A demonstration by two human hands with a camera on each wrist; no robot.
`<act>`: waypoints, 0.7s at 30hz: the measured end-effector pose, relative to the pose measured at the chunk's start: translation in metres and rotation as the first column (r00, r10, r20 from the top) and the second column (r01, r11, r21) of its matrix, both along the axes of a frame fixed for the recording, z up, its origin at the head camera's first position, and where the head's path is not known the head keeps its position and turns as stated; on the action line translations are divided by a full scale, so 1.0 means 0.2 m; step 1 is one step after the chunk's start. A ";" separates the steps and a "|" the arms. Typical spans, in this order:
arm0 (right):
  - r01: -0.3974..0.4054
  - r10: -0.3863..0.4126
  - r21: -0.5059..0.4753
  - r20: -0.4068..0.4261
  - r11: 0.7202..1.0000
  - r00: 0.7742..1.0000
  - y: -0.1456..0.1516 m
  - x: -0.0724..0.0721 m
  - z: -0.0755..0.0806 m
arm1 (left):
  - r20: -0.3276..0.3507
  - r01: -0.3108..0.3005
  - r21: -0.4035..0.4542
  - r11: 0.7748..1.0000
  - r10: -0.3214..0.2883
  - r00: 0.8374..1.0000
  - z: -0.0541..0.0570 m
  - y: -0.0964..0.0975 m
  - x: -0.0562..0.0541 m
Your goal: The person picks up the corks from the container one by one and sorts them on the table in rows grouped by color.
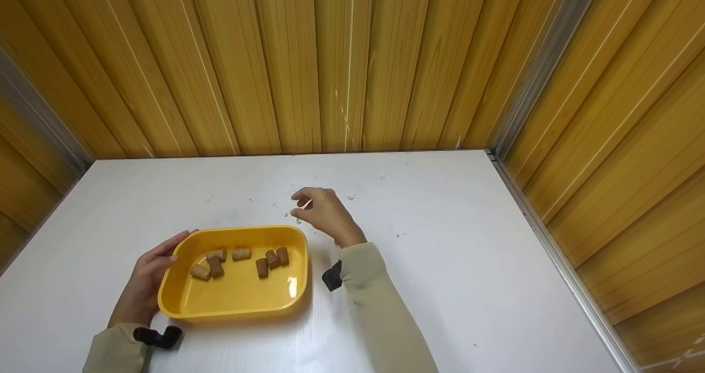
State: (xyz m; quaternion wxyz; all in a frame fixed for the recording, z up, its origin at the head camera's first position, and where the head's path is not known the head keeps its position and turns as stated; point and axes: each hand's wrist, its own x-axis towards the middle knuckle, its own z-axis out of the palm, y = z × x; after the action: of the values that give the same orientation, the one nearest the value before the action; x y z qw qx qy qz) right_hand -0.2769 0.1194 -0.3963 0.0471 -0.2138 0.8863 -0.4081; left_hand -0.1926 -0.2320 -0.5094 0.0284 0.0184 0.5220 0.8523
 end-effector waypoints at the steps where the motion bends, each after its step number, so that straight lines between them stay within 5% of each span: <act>1: -0.014 0.014 0.000 -0.004 1.000 1.000 -0.01 0.00 0.00 | -0.003 0.001 0.000 1.000 -0.001 1.000 0.00 0.00 0.00; 13: -0.194 0.195 0.027 -0.036 0.981 0.980 -0.17 0.02 -0.02 | -0.046 -0.004 0.008 1.000 0.005 0.999 0.00 0.01 -0.01; 21: -0.268 0.267 0.041 0.034 0.962 0.963 -0.26 0.03 -0.06 | -0.046 -0.004 0.009 1.000 0.004 0.999 0.00 0.00 0.00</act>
State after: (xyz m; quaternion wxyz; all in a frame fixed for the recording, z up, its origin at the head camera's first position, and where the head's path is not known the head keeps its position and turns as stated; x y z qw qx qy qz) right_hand -0.2713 0.0677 -0.4088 0.1190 -0.3248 0.8576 -0.3807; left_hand -0.1923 -0.2315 -0.5102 0.0146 0.0371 0.5187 0.8540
